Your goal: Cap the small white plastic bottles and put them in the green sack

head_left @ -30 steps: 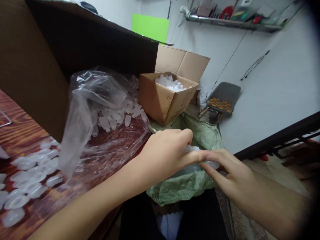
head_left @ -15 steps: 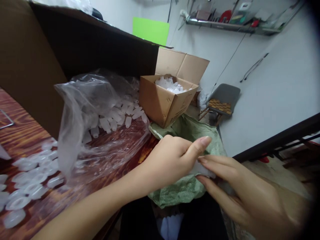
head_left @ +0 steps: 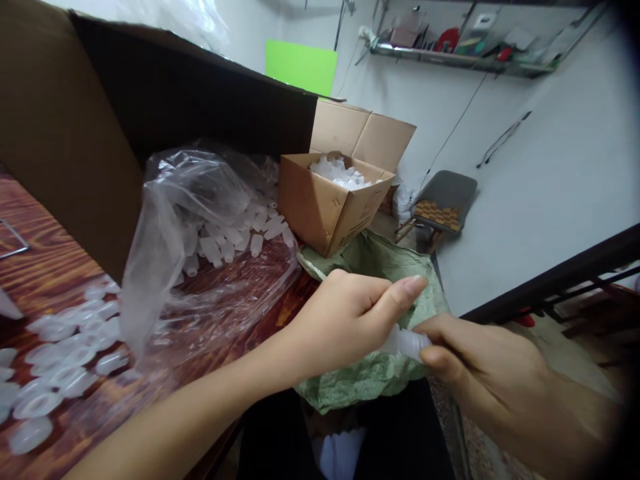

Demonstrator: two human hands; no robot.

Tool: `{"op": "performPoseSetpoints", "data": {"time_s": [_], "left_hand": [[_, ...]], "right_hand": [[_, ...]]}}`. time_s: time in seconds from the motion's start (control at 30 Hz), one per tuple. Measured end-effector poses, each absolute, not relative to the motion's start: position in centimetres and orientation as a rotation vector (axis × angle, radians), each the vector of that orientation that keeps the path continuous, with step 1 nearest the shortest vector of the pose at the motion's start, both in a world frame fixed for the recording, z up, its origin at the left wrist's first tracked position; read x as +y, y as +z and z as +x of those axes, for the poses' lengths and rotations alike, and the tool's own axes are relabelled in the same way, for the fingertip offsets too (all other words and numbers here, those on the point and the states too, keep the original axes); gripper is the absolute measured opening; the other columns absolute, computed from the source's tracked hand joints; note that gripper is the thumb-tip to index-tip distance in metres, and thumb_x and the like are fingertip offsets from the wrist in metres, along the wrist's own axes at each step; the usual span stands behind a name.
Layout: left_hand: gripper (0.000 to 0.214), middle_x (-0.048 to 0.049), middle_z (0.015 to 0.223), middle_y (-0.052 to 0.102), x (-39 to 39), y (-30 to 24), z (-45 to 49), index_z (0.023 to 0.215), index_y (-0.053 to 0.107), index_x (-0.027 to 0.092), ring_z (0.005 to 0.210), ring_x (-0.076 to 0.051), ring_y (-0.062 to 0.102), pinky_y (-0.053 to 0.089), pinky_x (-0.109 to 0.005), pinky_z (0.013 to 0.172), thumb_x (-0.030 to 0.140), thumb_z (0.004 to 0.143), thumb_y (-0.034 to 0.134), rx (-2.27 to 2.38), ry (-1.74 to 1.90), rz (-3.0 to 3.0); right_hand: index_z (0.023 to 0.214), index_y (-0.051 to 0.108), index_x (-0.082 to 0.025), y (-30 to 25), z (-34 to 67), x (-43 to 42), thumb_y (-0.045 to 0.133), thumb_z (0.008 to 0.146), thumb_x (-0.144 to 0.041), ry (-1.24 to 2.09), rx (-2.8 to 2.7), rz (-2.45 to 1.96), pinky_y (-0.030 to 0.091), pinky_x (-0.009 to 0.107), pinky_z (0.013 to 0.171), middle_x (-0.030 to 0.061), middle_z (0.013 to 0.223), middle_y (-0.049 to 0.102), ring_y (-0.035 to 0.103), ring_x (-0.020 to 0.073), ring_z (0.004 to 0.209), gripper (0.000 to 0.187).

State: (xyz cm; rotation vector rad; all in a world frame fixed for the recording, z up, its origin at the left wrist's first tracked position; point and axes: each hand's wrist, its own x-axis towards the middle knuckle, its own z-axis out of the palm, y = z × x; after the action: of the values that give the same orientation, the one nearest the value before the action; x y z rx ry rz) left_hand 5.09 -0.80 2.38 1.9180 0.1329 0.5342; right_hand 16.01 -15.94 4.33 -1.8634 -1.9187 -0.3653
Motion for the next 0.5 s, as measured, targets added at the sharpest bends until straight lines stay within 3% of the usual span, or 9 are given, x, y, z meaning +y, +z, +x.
{"op": "performPoseSetpoints", "data": {"time_s": [0.07,0.13,0.2,0.37,0.5], "left_hand": [[0.059,0.0039,0.051,0.030,-0.9,2.3,5.1,0.053,0.032,0.015,0.049,-0.006,0.030,0.020,-0.024,0.046,0.053,0.098,0.034,0.128,0.576,1.988],[0.059,0.0041,0.049,0.029,-1.0,2.4,5.0,0.052,0.031,0.015,0.047,-0.006,0.029,0.019,-0.025,0.046,0.051,0.099,0.033,0.132,0.610,2.037],[0.059,0.0043,0.048,0.028,-1.0,2.5,4.9,0.052,0.030,0.015,0.045,-0.006,0.028,0.020,-0.025,0.047,0.048,0.100,0.033,0.114,0.653,2.091],[0.059,0.0028,0.048,0.040,-1.1,2.9,4.7,0.051,0.042,0.015,0.046,-0.007,0.035,0.024,-0.025,0.049,0.047,0.100,0.035,0.037,0.600,2.198],[0.060,0.0027,0.046,0.037,-1.1,3.0,4.6,0.050,0.043,0.015,0.044,-0.007,0.033,0.023,-0.025,0.047,0.048,0.099,0.036,0.028,0.601,2.242]], "right_hand": [[0.074,0.056,-0.021,4.3,16.2,-16.0,0.025,0.102,-0.051,-0.250,-1.866,-1.885,0.038,0.019,0.035,-0.0049,0.049,0.051,0.050,0.0082,0.037,0.051],[0.106,0.057,-0.021,3.9,16.7,-16.3,0.026,0.100,-0.055,-0.396,-1.915,-1.802,0.043,0.022,0.040,-0.0028,0.057,0.057,0.055,0.0114,0.043,0.047],[0.131,0.043,-0.022,3.1,17.6,-16.7,0.035,0.099,-0.055,-0.600,-2.108,-1.635,0.045,0.027,0.045,-0.0014,0.063,0.061,0.057,0.0154,0.046,0.047],[0.138,0.041,-0.021,2.0,19.3,-18.0,0.035,0.100,-0.050,-0.286,-2.071,-1.872,0.042,0.022,0.039,-0.0044,0.058,0.056,0.056,0.0134,0.044,0.048],[0.149,0.028,-0.023,2.1,19.1,-18.6,0.043,0.098,-0.047,-0.569,-2.250,-1.642,0.047,0.029,0.045,-0.0012,0.062,0.061,0.060,0.0193,0.049,0.059]]}}
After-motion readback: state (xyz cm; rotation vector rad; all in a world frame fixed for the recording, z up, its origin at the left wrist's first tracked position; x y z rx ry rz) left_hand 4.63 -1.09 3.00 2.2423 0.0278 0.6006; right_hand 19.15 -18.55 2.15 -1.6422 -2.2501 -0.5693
